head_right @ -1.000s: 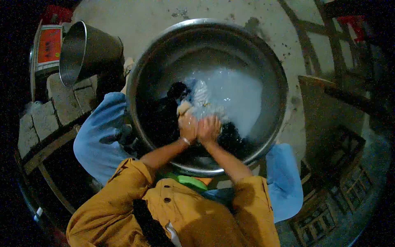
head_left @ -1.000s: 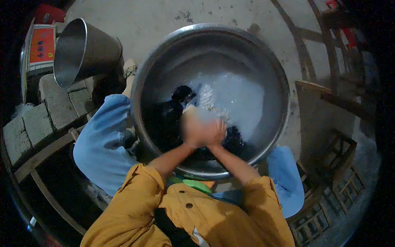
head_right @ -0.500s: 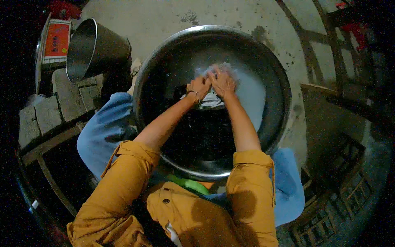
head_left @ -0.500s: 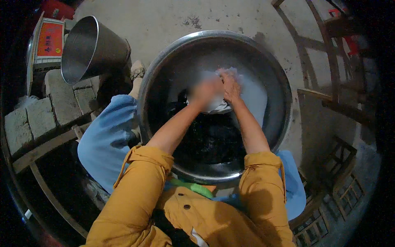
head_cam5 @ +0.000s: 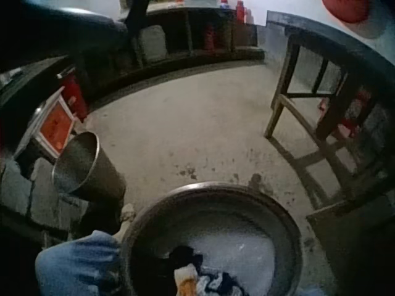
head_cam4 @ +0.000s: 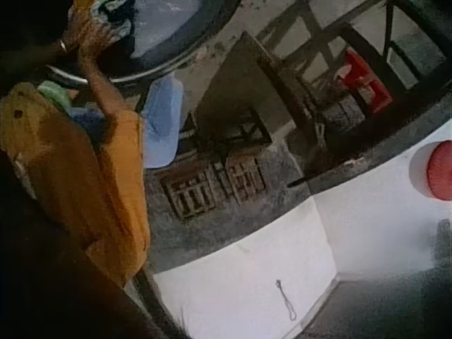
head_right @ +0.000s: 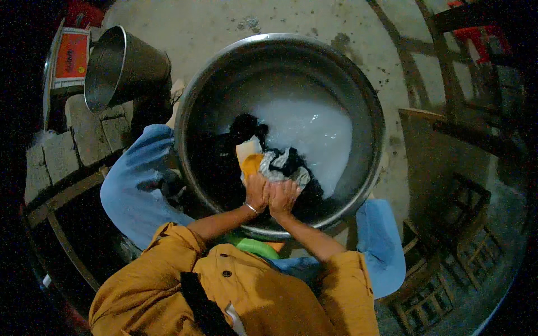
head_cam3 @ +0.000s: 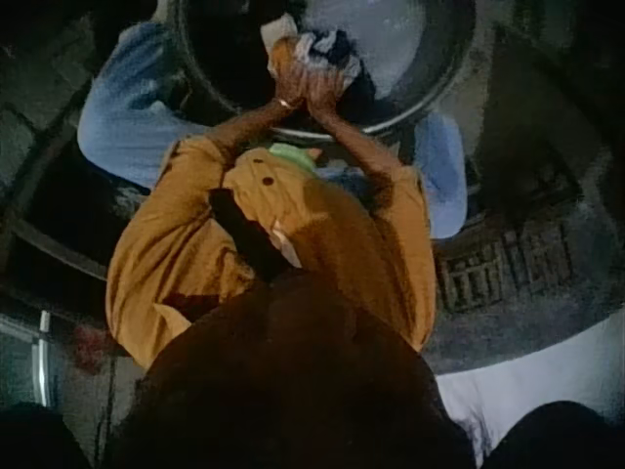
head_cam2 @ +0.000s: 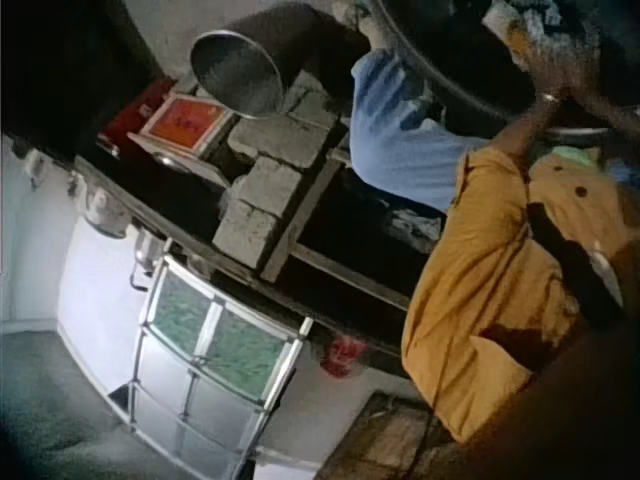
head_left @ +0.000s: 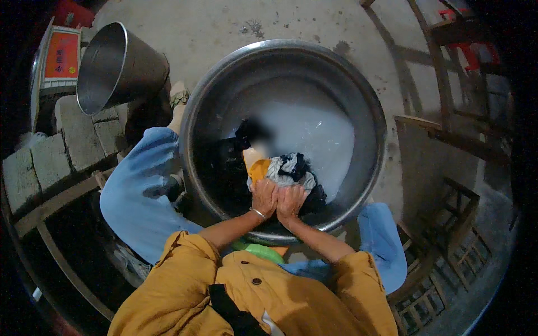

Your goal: The person hand-washes a small load of clothes in a large metal basin filled with soapy water. They repeatedly submerge, scrub, and wring out dark and light-colored garments using both hands.

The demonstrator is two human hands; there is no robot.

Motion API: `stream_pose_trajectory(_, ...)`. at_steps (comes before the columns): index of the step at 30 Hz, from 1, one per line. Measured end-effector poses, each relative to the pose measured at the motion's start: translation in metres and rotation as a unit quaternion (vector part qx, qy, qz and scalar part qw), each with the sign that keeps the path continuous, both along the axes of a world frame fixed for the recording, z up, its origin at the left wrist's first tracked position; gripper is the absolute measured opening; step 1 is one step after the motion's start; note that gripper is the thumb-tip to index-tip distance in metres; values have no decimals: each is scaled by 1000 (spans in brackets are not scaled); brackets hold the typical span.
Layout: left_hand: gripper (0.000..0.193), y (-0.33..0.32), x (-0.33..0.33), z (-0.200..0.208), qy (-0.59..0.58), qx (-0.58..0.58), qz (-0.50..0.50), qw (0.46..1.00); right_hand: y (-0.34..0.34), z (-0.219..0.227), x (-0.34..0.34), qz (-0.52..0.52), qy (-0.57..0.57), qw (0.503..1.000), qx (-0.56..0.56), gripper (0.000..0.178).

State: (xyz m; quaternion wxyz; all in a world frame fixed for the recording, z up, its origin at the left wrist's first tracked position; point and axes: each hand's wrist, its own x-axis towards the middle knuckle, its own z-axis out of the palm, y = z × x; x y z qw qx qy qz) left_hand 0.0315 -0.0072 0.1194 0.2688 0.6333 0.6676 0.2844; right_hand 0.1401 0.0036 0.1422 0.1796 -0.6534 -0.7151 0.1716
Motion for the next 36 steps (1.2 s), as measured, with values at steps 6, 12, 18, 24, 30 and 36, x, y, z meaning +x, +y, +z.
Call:
stream_pose_trajectory(6,12,50,-8,-15,179,-39,-85,979,44,-37,-4,27,-15,998,62,17)
stream_pose_trajectory(12,18,153,0,-31,149,-102,-68,981,146,-58,1,1,-36,994,-99,27)
stream_pose_trajectory(18,33,223,-2,1,31,-160,10,987,224,-55,33,-95,236,941,-222,39)
stream_pose_trajectory(24,23,202,-28,49,68,-91,-312,943,245,-52,84,-51,120,983,-129,42)
stream_pose_trajectory(30,35,160,-13,7,84,-9,16,996,159,-55,45,85,129,954,-257,33)
stream_pose_trajectory(36,20,66,29,54,-44,64,20,997,38,2,15,-136,156,976,-69,32)
